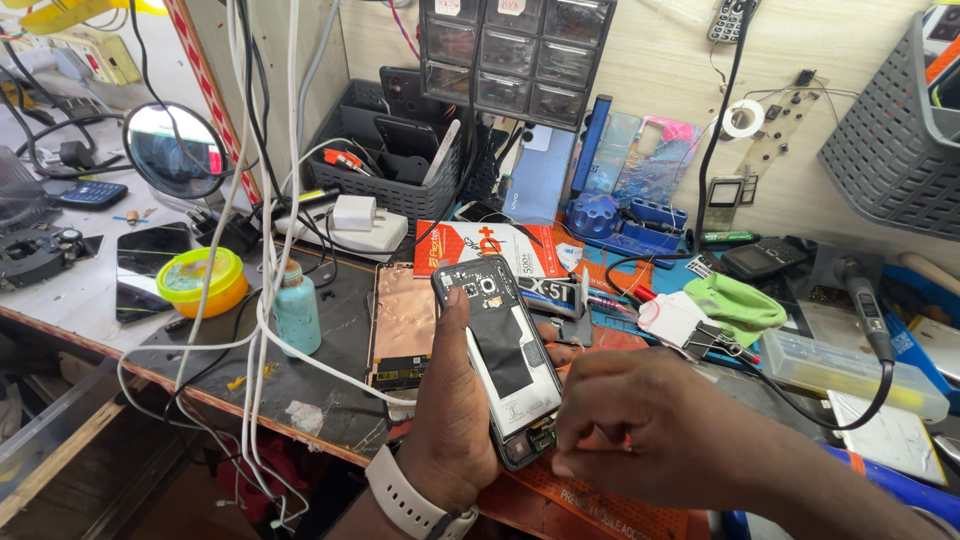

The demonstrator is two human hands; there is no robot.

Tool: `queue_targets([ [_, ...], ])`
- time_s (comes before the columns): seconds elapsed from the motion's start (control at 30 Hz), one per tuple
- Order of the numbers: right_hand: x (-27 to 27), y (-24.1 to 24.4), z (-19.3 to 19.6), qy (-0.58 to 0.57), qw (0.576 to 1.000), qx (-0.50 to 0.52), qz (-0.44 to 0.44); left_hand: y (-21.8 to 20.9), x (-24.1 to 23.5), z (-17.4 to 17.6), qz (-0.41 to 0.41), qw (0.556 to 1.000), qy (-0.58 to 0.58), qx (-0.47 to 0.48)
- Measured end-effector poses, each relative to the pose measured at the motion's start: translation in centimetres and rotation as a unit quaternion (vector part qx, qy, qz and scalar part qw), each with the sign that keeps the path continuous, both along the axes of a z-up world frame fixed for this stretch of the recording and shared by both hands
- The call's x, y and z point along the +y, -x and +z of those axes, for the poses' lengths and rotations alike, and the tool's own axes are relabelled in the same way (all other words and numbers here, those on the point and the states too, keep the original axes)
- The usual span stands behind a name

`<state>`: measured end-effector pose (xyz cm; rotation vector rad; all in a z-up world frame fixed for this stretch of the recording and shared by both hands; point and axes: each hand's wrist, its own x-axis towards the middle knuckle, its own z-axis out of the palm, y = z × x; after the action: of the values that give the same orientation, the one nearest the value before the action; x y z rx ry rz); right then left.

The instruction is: The person removes a protective film from a smartphone screen and then handles the phone's internal components, including the battery and motherboard, in a cluttered electronics repair workspace.

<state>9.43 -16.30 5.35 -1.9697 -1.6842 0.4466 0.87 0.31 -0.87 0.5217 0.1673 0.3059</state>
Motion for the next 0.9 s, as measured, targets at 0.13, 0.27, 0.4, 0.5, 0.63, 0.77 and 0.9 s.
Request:
queue_targets([
  [0.13, 0.2, 0.6, -0.1, -0.023, 0.999, -0.037, 0.031, -0.1, 0.0, -0.3, 0.001, 1.0, -0.018, -0.01],
  [0.27, 0.8, 1.1, 0.2, -0.02, 0.997, -0.069, 0.02, 0.2, 0.2, -0.6, -0.019, 0.998, -0.028, -0.046],
  [0.4, 1.5, 1.2, 0.6, 0.079, 0.995, -0.05, -0.045, 0.1, 0.0, -0.6, 0.017, 0.999, -0.022, -0.018],
  [0.5, 1.8, 1.2, 0.6, 0.072, 0.997, -0.012, -0.028, 0.0, 0.0, -0.6, 0.034, 0.998, -0.045, -0.024],
  [0.63, 2.1, 1.2, 0.5, 0.013, 1.0, -0.021, 0.008, 0.0, 0.0, -0.3, 0.032, 0.998, -0.039, -0.035],
  [0.77, 2.2, 1.1, 0.2, 0.072, 0.996, -0.014, -0.052, 0.2, 0.2, -0.4, 0.024, 0.999, -0.042, -0.015],
  [0.9, 2.1, 0.9, -0.3, 0.027, 0.999, -0.013, -0.022, 0.1, 0.2, -0.3, 0.031, 0.999, -0.027, -0.02],
])
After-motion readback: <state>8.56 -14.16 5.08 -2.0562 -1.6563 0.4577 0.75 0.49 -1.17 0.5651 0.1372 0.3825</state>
